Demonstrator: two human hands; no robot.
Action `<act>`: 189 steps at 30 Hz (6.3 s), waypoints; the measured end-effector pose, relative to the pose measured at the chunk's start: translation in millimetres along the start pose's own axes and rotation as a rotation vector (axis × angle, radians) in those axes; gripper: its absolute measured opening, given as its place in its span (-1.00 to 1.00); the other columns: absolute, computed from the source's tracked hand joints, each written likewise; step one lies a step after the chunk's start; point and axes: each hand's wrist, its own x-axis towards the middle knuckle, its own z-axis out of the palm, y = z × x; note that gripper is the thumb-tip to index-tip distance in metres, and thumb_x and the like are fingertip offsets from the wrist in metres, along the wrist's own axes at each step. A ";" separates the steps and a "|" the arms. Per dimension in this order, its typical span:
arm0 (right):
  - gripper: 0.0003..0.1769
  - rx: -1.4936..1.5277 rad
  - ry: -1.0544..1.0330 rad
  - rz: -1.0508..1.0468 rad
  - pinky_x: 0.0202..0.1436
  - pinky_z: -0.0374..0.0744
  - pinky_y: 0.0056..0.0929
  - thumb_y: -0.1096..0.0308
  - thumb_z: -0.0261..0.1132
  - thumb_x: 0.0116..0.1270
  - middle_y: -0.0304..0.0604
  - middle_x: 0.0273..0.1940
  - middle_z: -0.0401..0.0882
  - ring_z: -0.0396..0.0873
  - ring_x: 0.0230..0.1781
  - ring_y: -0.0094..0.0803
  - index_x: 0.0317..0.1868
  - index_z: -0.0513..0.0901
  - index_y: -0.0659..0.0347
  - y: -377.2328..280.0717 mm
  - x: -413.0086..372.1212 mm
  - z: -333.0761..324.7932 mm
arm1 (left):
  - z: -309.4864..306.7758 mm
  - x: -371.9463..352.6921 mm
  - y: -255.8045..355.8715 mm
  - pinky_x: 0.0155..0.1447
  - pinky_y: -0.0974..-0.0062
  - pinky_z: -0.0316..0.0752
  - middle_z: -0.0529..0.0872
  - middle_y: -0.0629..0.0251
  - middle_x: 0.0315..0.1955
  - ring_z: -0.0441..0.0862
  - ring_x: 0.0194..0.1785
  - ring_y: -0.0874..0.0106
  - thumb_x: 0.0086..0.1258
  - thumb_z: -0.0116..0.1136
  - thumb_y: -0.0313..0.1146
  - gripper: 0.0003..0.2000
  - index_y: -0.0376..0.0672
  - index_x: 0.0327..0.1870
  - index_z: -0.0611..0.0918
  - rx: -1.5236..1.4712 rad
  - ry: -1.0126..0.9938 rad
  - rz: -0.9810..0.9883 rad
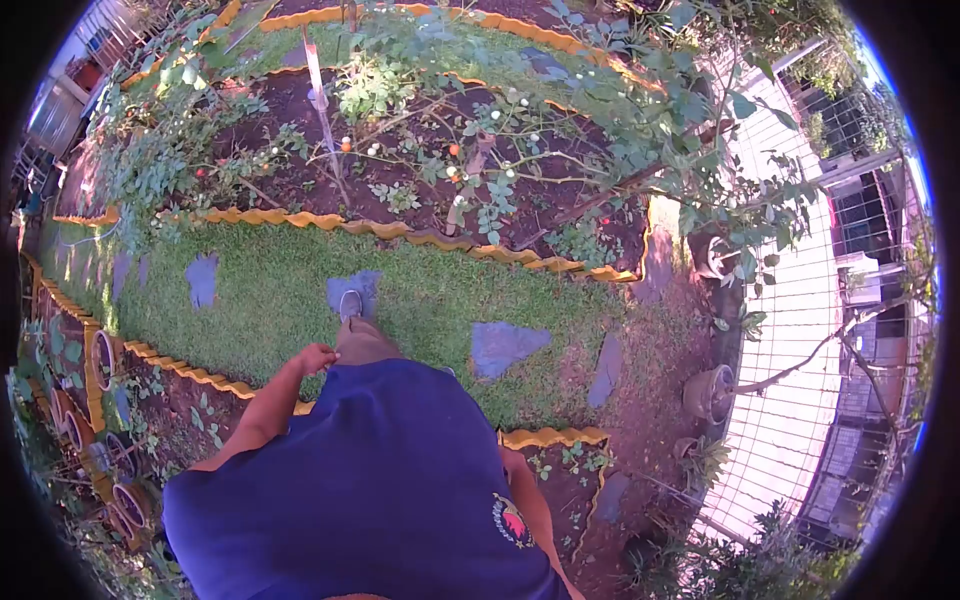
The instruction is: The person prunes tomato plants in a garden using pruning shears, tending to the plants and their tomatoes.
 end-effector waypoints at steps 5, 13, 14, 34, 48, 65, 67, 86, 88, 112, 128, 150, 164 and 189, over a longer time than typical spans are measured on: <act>-0.56 0.295 -0.115 0.072 -0.41 0.49 -0.33 -0.11 0.38 0.20 -0.31 -0.45 0.57 0.52 -0.49 -0.40 -0.20 0.67 0.09 -74.1 4.7 32.0 | -38.0 62.3 -25.1 -0.01 0.33 0.64 0.80 0.15 -0.34 0.76 -0.22 0.25 0.33 0.28 -0.12 -0.67 -0.19 -0.09 0.73 -0.015 0.529 0.154; -0.62 0.212 -0.068 -0.266 -0.13 0.64 -0.37 0.04 0.32 0.37 -0.25 -0.18 0.66 0.67 -0.23 -0.44 0.00 0.56 0.13 -402.4 -92.3 189.1 | -184.8 184.0 132.0 -0.14 0.48 0.59 0.74 0.32 -0.31 0.67 -0.27 0.52 0.38 0.24 -0.41 -0.75 -0.23 0.05 0.66 -0.324 0.275 0.504; -0.63 0.297 -0.095 -0.343 -0.11 0.65 -0.36 0.08 0.31 0.39 -0.22 -0.16 0.66 0.68 -0.20 -0.41 0.03 0.55 0.15 -436.9 -96.4 211.6 | -201.2 196.6 163.0 -0.10 0.48 0.59 0.74 0.31 -0.26 0.68 -0.23 0.52 0.39 0.24 -0.42 -0.73 -0.24 0.07 0.64 -0.366 0.207 0.558; -0.70 1.124 0.163 -0.740 -0.26 0.56 -0.47 0.19 0.22 0.46 -0.21 -0.31 0.60 0.61 -0.37 -0.46 0.00 0.54 0.26 -685.1 -22.8 264.5 | -184.1 351.2 464.4 -0.11 0.50 0.58 0.75 0.24 -0.20 0.70 -0.20 0.47 0.43 0.07 -0.47 -0.67 -0.37 0.17 0.57 -0.315 -0.225 0.656; -0.58 1.425 -0.025 -0.601 -0.25 0.62 -0.40 0.10 0.28 0.41 -0.13 -0.27 0.61 0.65 -0.38 -0.39 0.03 0.53 0.30 -718.7 -41.2 239.1 | -183.9 383.3 469.2 0.15 0.43 0.57 0.73 0.19 -0.02 0.71 0.01 0.36 0.34 0.10 -0.68 -0.66 -0.30 0.14 0.60 -0.615 -0.652 0.490; -0.67 1.483 0.000 -0.524 -0.43 0.60 -0.40 0.14 0.26 0.43 -0.18 -0.35 0.61 0.64 -0.45 -0.41 -0.08 0.56 0.28 -730.5 -61.5 236.3 | -189.2 385.9 469.5 0.06 0.24 0.60 0.72 0.26 -0.27 0.71 -0.15 0.28 0.34 0.36 -0.42 -0.79 -0.19 -0.07 0.61 -0.575 -0.588 0.509; -0.68 1.491 0.026 -0.541 -0.47 0.58 -0.39 0.13 0.25 0.44 -0.20 -0.36 0.60 0.64 -0.46 -0.42 -0.11 0.56 0.26 -731.6 -50.6 238.6 | -188.0 388.5 470.4 0.07 0.24 0.59 0.72 0.25 -0.26 0.71 -0.14 0.28 0.37 0.34 -0.41 -0.81 -0.19 -0.07 0.62 -0.583 -0.556 0.493; -0.65 1.328 0.468 -0.596 -0.46 0.46 -0.44 0.13 0.25 0.44 -0.27 -0.48 0.53 0.50 -0.55 -0.52 -0.15 0.58 0.33 -756.7 -4.7 251.5 | -197.6 407.0 468.1 0.18 0.26 0.61 0.68 0.21 -0.01 0.69 0.00 0.32 0.39 0.30 -0.44 -0.63 -0.24 0.18 0.53 -0.455 -0.632 0.527; -0.66 1.318 0.476 -0.616 -0.47 0.45 -0.44 0.14 0.26 0.44 -0.29 -0.48 0.53 0.48 -0.56 -0.53 -0.14 0.59 0.33 -753.5 -2.2 251.7 | -194.7 382.8 476.1 0.17 0.25 0.62 0.69 0.20 0.00 0.69 0.02 0.31 0.40 0.25 -0.47 -0.66 -0.25 0.17 0.53 -0.476 -0.612 0.554; -0.32 0.927 0.268 -0.680 -0.14 0.57 -0.36 0.00 0.35 0.25 -0.06 -0.24 0.69 0.65 -0.27 -0.34 0.21 0.50 0.34 -633.8 -77.6 273.0 | -236.6 372.1 429.7 -0.01 0.30 0.63 0.61 0.06 0.05 0.66 -0.01 0.27 0.42 0.16 -0.42 -0.54 -0.33 0.31 0.40 -0.557 0.233 0.365; -0.26 0.892 0.615 -0.169 -0.06 0.59 -0.29 -0.07 0.38 0.14 0.00 -0.19 0.71 0.68 -0.19 -0.28 0.17 0.60 0.36 -363.3 -68.5 206.7 | -236.8 118.5 151.5 0.52 0.17 0.29 0.07 -0.25 0.52 0.18 0.52 -0.15 0.19 0.40 -0.25 -0.27 -0.18 0.41 0.39 0.615 0.028 0.468; -0.48 0.088 0.249 -0.649 -0.42 0.43 -0.43 0.10 0.37 0.25 -0.28 -0.38 0.52 0.44 -0.48 -0.52 0.06 0.62 0.34 -526.4 -103.5 155.9 | -305.1 -267.0 221.7 -0.04 0.31 0.57 0.76 0.25 -0.24 0.73 -0.09 0.26 0.10 0.45 -0.29 -0.71 -0.10 -0.14 0.73 0.329 -0.243 0.508; -0.51 -0.215 0.301 -0.727 -0.35 0.44 -0.45 0.07 0.38 0.24 -0.29 -0.38 0.55 0.47 -0.43 -0.52 -0.01 0.67 0.31 -488.6 -122.8 285.6 | -310.1 -321.3 51.1 -0.03 0.23 0.55 0.72 0.25 -0.20 0.68 -0.04 0.16 0.02 0.44 -0.37 -0.72 -0.09 -0.20 0.72 0.250 -0.156 0.566; -0.49 -0.065 0.217 -0.616 -0.38 0.41 -0.47 0.07 0.37 0.25 -0.30 -0.37 0.55 0.45 -0.44 -0.54 0.05 0.66 0.31 -517.6 -167.3 399.4 | -397.4 -319.2 -18.8 -0.03 0.26 0.58 0.72 0.22 -0.17 0.69 -0.03 0.12 -0.01 0.38 -0.51 -0.64 -0.11 -0.10 0.74 0.051 -0.149 0.670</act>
